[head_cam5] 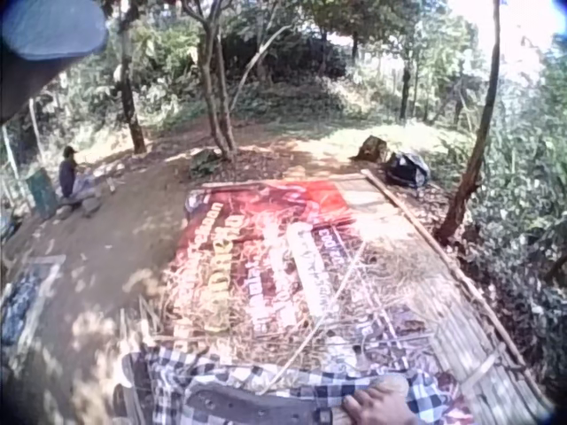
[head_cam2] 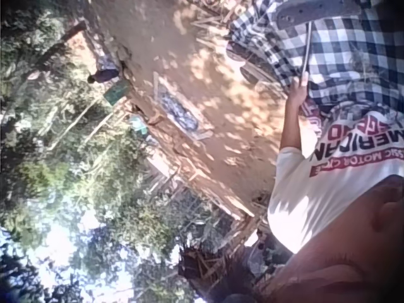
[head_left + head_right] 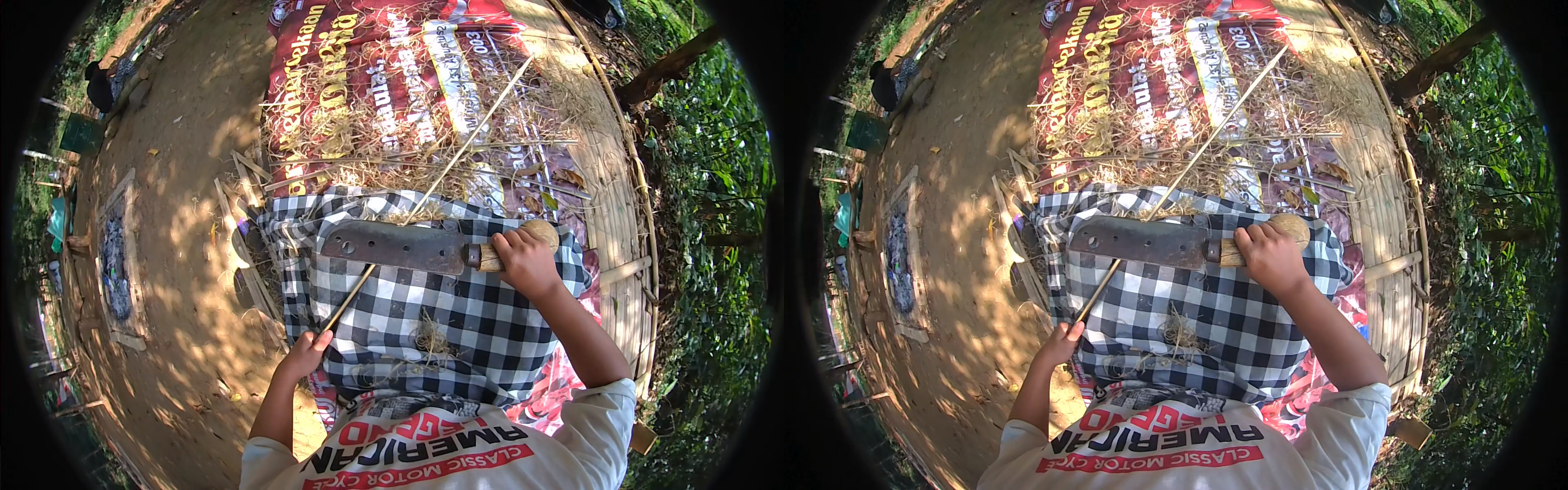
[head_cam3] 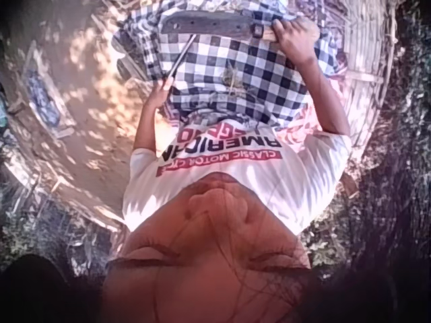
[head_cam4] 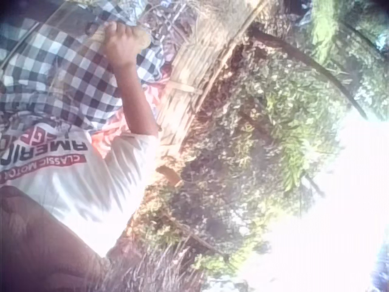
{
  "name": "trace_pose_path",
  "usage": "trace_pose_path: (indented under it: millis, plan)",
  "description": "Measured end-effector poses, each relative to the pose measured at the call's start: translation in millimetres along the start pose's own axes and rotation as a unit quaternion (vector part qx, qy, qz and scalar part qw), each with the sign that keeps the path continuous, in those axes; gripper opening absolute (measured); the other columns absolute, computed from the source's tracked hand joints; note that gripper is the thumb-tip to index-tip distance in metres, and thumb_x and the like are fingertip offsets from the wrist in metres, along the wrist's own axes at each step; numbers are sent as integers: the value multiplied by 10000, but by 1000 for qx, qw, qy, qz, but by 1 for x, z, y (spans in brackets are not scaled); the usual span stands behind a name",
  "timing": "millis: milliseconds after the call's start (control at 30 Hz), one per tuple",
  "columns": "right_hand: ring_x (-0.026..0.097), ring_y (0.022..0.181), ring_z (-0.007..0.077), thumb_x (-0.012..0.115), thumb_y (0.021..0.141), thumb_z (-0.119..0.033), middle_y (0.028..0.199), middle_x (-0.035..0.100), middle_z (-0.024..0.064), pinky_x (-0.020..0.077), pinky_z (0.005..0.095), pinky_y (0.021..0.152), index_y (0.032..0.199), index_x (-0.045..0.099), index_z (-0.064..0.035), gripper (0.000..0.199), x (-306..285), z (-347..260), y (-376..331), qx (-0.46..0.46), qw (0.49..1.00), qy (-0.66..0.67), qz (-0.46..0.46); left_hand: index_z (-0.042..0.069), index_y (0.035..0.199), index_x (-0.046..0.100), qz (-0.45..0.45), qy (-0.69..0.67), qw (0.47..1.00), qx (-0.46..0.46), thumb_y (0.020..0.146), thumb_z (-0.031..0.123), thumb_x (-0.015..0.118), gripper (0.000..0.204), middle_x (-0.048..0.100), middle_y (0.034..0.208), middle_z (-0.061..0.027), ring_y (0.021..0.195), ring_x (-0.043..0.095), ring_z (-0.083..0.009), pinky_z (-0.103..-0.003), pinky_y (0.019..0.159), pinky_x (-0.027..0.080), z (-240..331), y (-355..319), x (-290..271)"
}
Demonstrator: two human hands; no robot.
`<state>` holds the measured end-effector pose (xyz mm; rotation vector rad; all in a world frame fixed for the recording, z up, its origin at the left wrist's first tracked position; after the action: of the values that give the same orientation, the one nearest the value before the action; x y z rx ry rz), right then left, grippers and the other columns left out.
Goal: The person strips the outer layer from a bamboo stalk using a large cleaver-like tool while holding the stalk against a raised work surface.
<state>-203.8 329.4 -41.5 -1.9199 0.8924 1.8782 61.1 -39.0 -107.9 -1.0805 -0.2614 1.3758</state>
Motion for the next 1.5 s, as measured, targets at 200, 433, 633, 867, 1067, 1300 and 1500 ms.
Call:
trace_pose_path:
  millis: [200,433,633,867,1067,1300,1500]
  plan:
    - [597,732,245,632,643,-67,746,558,64,496,356,691,900,557,-61,268,-6,18,-8,27,1000,-11,-5,-6,550,420,39,-21,998,47,913,537,535,663,285,493,-58,508,304,-162,-392,468,327,0,-4,12]
    - [654,728,346,651,733,-96,806,649,149,520,445,645,923,555,-55,217,-17,92,-20,287,953,-88,-40,-31,575,460,93,55,993,37,905,540,540,665,361,472,-148,437,377,-280,-415,462,343,20,-18,13]
    - [641,670,385,577,838,-168,708,638,219,503,475,607,886,581,-29,147,-49,132,-46,396,914,-86,5,-60,596,528,131,55,989,35,895,490,584,629,446,501,-244,508,511,-449,-455,472,388,16,-7,22]
    - [650,760,311,670,646,-59,809,646,126,515,420,690,850,557,-57,232,-5,41,-30,232,969,-35,-83,-65,603,556,183,101,977,48,900,469,569,611,513,554,-270,592,561,-479,-503,522,424,24,-9,25]
    - [645,764,341,660,670,-60,817,643,152,510,442,689,851,559,-49,207,-16,33,-15,337,935,-18,-111,-39,607,591,235,115,964,53,875,366,615,486,545,575,-261,605,575,-467,-509,532,439,24,-14,35]
    - [591,580,374,695,757,-100,665,593,187,447,394,544,895,591,17,208,-45,38,-61,472,871,47,127,-52,605,558,239,112,963,59,879,309,630,459,520,554,-260,580,559,-465,-500,512,410,35,-15,34]
    - [629,658,357,696,706,-23,762,629,173,489,396,591,953,590,-16,268,-49,-15,-12,361,910,169,110,-29,605,591,247,144,957,56,848,306,646,418,550,564,-246,581,580,-451,-498,529,450,31,-13,34]
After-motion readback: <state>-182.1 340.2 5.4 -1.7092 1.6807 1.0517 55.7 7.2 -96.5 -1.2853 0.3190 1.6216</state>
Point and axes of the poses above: each hand's wrist, its own y-axis towards the middle knuckle, its own x-axis out of the palm, z = x × y, the point moved 2 cm from there along y, towards the middle knuckle
